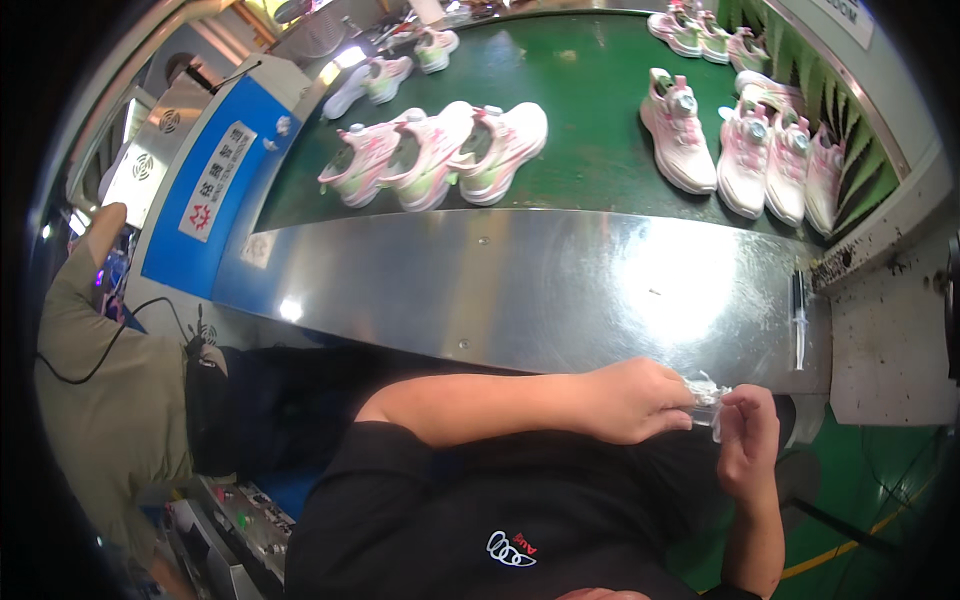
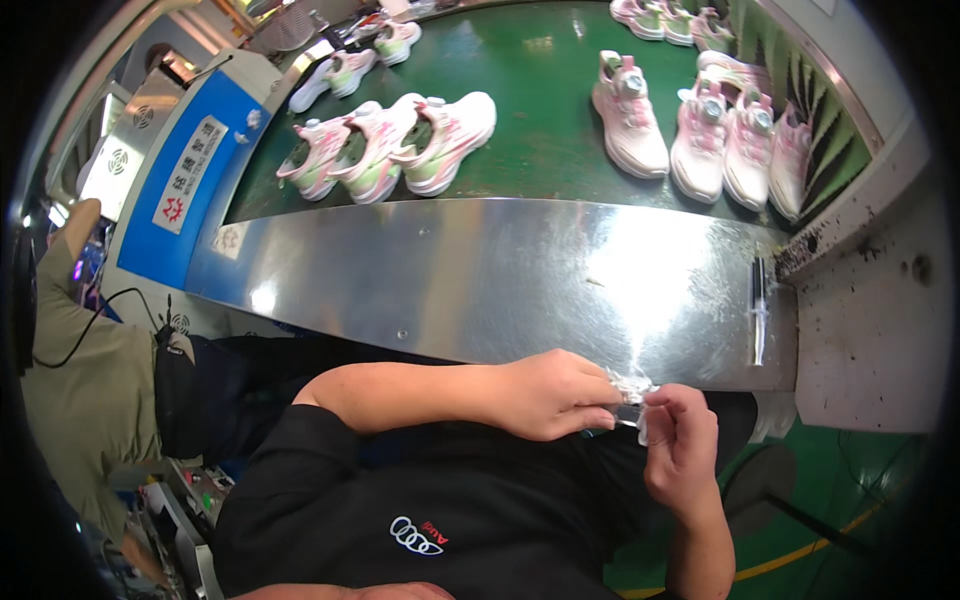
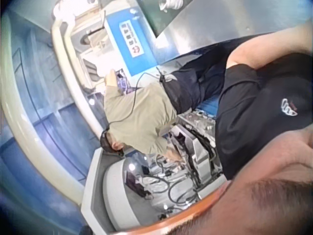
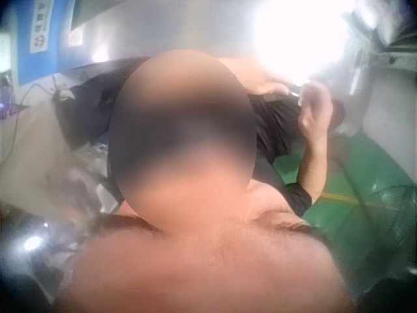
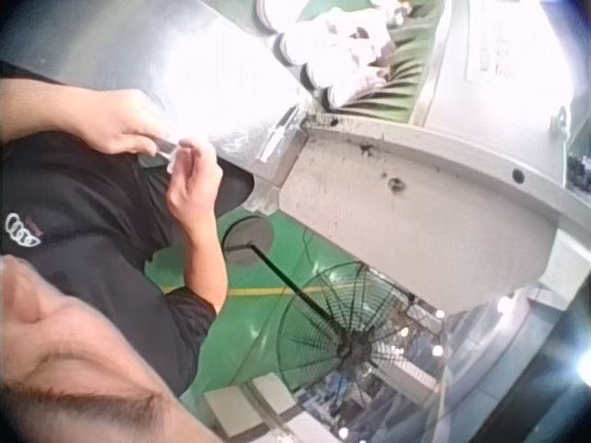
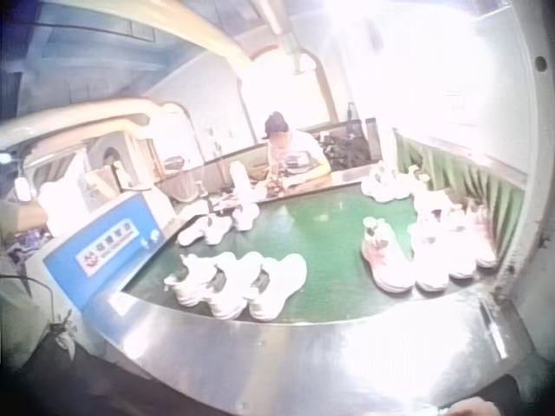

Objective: The person fills a syringe with liquid from a bottle and wipes the syringe with a cloth. The person then picks up sneakers from a conveyor belt one at a time, applies the liquid along the seams of the shoes using the syringe, and places them back on the conveyor belt.

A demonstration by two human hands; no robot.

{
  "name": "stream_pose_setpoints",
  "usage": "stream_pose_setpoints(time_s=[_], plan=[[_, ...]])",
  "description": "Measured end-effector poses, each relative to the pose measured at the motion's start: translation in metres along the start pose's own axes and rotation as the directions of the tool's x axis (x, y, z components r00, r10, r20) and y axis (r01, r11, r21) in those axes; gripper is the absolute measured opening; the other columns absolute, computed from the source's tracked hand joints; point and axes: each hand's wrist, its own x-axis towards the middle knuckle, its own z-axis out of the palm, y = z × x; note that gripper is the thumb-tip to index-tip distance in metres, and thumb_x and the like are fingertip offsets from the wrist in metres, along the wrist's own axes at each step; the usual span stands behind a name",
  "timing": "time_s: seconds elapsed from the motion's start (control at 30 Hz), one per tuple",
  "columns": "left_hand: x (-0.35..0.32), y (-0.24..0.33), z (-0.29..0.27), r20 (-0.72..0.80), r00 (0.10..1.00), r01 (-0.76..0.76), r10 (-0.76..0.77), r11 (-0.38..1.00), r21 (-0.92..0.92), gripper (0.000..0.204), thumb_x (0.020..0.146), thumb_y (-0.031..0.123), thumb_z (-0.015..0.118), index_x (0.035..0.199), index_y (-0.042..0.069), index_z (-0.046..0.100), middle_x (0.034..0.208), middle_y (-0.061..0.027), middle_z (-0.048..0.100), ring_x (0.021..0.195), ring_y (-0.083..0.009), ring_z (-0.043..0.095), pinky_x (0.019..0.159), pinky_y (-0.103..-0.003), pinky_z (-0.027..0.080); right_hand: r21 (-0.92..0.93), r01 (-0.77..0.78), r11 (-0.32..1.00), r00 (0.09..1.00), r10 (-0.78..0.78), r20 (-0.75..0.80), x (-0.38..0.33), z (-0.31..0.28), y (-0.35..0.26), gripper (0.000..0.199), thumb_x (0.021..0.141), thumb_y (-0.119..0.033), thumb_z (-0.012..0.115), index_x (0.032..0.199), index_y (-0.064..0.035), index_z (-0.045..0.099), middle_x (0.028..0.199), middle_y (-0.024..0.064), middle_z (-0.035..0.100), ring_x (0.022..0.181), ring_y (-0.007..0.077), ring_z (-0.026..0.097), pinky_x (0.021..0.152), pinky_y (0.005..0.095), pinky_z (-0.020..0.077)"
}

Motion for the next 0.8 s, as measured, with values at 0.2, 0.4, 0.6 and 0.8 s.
stream_pose_setpoints(time_s=[0.2, 0.4, 0.6, 0.8], plan=[[-0.003, 0.009, 0.002, 0.307, 0.892, 0.451, -0.331, 0.695, -0.56, 0.02, 0.086, 0.016, 0.061, 0.093, -0.003, 0.059, 0.071, -0.013, 0.059, 0.069, -0.0226, 0.063, 0.062, -0.034, 0.048, -0.187, 0.278, 0.942, 0.958, -0.286, -0.02, -0.003, -0.005, -0.006, 0.011, 0.082, 0.005, 0.056, 0.09, -0.0017, 0.051, 0.067, 0.0109, 0.055, 0.051, 0.0173, 0.05, 0.048, 0.0275, 0.04], [-0.001, 0.001, -0.008, -0.034, 0.998, -0.046, 0.055, 0.974, 0.22, 0.021, 0.086, 0.016, 0.06, 0.094, -0.004, 0.061, 0.075, -0.0112, 0.062, 0.072, -0.0185, 0.064, 0.063, -0.031, 0.049, 0.028, -0.039, 0.999, 0.997, 0.041, -0.072, 0.008, 0.005, 0.003, 0.013, 0.084, 0.007, 0.052, 0.094, -0.0005, 0.051, 0.063, 0.0076, 0.053, 0.05, 0.0108, 0.05, 0.046, 0.0234, 0.0377], [0.0, 0.009, -0.008, 0.193, 0.962, 0.256, -0.194, 0.888, -0.381, 0.019, 0.085, 0.015, 0.061, 0.092, -0.002, 0.061, 0.077, -0.0135, 0.062, 0.067, -0.0221, 0.063, 0.06, -0.032, 0.049, -0.212, 0.247, 0.946, 0.967, -0.255, -0.01, 0.008, 0.0, -0.014, 0.016, 0.085, 0.007, 0.05, 0.099, 0.0009, 0.05, 0.069, 0.0073, 0.056, 0.056, 0.0078, 0.051, 0.05, 0.0198, 0.0396], [0.04, -0.006, -0.012, -0.113, 0.947, -0.22, 0.301, 0.862, 0.457, 0.016, 0.071, 0.015, 0.068, 0.077, 0.005, 0.057, 0.069, -0.0078, 0.055, 0.069, -0.0252, 0.057, 0.058, -0.035, 0.048, 0.311, -0.166, 0.936, 0.949, 0.237, -0.206, 0.022, -0.001, 0.021, 0.019, 0.092, -0.005, 0.047, 0.11, -0.0061, 0.042, 0.071, -0.0001, 0.053, 0.057, 0.003, 0.044, 0.049, 0.0181, 0.0327]])
